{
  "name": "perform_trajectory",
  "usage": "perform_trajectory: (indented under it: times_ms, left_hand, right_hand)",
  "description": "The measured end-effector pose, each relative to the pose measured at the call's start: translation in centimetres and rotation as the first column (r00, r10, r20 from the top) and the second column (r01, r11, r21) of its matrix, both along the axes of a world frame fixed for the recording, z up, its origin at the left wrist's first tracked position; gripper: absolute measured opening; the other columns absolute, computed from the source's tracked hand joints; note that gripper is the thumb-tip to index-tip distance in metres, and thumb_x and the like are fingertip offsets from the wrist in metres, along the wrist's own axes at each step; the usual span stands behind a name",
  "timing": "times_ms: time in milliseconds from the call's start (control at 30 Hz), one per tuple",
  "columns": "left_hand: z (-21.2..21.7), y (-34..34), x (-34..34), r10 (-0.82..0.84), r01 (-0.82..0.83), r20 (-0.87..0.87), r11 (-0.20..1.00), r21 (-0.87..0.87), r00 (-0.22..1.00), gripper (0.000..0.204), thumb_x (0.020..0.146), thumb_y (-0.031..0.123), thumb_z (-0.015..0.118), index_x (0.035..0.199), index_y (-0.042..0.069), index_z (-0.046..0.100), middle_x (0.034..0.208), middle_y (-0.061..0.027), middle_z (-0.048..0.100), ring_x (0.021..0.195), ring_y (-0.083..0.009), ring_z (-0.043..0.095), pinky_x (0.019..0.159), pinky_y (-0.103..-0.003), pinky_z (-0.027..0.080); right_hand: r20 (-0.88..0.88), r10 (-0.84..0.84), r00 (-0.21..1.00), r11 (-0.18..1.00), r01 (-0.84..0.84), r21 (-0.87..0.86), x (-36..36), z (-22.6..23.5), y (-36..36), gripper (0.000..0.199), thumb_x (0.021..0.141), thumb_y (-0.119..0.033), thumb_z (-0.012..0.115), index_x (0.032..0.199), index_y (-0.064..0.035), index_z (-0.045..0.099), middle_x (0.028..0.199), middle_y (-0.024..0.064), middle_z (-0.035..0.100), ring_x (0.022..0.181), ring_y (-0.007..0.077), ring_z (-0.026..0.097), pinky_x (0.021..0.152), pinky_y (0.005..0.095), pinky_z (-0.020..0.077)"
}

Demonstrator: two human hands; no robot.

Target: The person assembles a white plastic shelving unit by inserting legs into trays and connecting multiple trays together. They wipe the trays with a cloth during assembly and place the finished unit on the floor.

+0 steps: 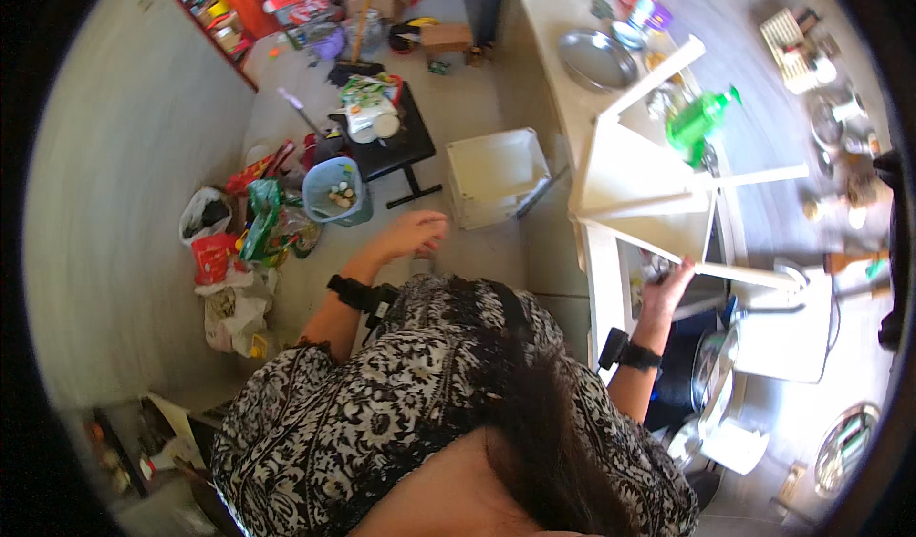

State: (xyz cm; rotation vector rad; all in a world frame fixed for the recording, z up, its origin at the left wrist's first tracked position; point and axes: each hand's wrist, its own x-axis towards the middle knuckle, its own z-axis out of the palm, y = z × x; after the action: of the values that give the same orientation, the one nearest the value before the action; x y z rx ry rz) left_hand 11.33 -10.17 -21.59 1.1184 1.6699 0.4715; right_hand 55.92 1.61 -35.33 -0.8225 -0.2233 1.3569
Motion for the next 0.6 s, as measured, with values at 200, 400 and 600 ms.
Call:
perform_trajectory:
  times_ms: [200,400,600]
  left_hand:
    - [1.4,1.8,-0.1,0.124,-0.121,-0.049,0.99,0.068,0.991,0.058,0.099,0.043,0.051,0.14,0.002,0.045,0.118,-0.0119,0.061,0.099,-0.0211,0.062,0.084,-0.034,0.05]
    - [2.3,2.1,0.2,0.148,-0.14,-0.089,0.986,0.088,0.985,0.058,0.099,0.043,0.051,0.14,0.002,0.044,0.118,-0.0129,0.061,0.099,-0.0218,0.062,0.085,-0.035,0.05]
    - [1.2,2.7,-0.8,0.088,-0.078,-0.083,0.99,0.117,0.993,0.055,0.099,0.041,0.052,0.138,0.003,0.047,0.11,-0.0092,0.064,0.095,-0.0197,0.064,0.08,-0.032,0.051]
  right_hand:
    - [-0.061,0.017,0.998,1.0,-0.017,-0.002,0.1,-3.0,3.1,0.063,0.089,-0.055,0.057,0.132,-0.0104,0.047,0.115,0.0083,0.059,0.096,0.0237,0.062,0.071,0.0378,0.0542]
    - [-0.163,0.063,0.985,0.998,-0.057,0.037,-0.9,-2.8,4.1,0.048,0.096,-0.053,0.044,0.118,-0.0122,0.056,0.095,0.0042,0.066,0.072,0.0192,0.067,0.056,0.0323,0.0563]
    - [-0.246,-0.003,0.969,0.998,-0.012,-0.062,-0.6,-2.9,3.8,0.051,0.096,-0.048,0.04,0.125,-0.0093,0.055,0.118,0.008,0.061,0.105,0.0256,0.062,0.085,0.0433,0.0544]
